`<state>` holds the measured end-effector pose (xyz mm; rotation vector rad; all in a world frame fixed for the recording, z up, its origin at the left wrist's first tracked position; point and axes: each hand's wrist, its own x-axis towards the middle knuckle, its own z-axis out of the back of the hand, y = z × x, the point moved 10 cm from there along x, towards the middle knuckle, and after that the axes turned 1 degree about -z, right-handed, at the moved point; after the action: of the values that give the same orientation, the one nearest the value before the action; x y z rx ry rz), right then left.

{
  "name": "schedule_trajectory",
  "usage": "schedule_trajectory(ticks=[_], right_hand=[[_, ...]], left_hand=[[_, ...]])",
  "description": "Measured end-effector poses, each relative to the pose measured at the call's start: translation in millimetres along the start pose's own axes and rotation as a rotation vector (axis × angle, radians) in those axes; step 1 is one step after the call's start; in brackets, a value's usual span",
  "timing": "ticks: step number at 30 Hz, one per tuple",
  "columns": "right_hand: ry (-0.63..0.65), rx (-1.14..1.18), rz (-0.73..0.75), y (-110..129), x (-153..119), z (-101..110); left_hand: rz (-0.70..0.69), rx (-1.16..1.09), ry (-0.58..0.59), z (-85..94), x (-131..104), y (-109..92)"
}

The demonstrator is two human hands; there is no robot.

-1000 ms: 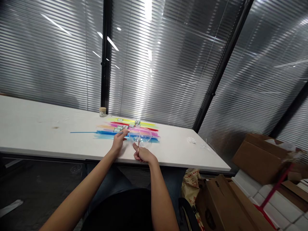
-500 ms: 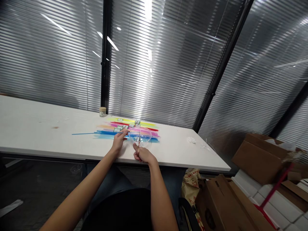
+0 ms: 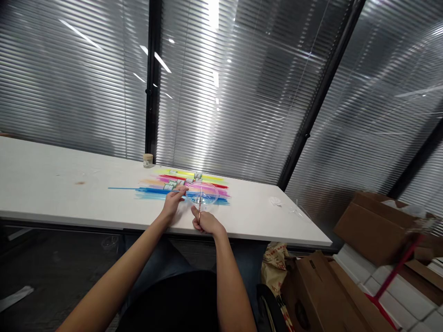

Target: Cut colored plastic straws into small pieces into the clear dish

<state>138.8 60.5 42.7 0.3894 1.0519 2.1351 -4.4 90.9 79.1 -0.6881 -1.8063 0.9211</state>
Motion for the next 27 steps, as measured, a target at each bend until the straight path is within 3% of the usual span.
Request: schedule_trajectory(ticks=[15, 27], right_hand=[[-0.013, -0.016, 0.023, 1.3, 0.9, 1.0], [-0.044, -0.012, 0.021, 3.3, -0.7, 3.3]], left_hand=[[-0.017, -0.003, 0.028, -3.4, -1.2, -2.8], [-0.010, -0.020, -0.098, 8.8, -4.0, -9.2]])
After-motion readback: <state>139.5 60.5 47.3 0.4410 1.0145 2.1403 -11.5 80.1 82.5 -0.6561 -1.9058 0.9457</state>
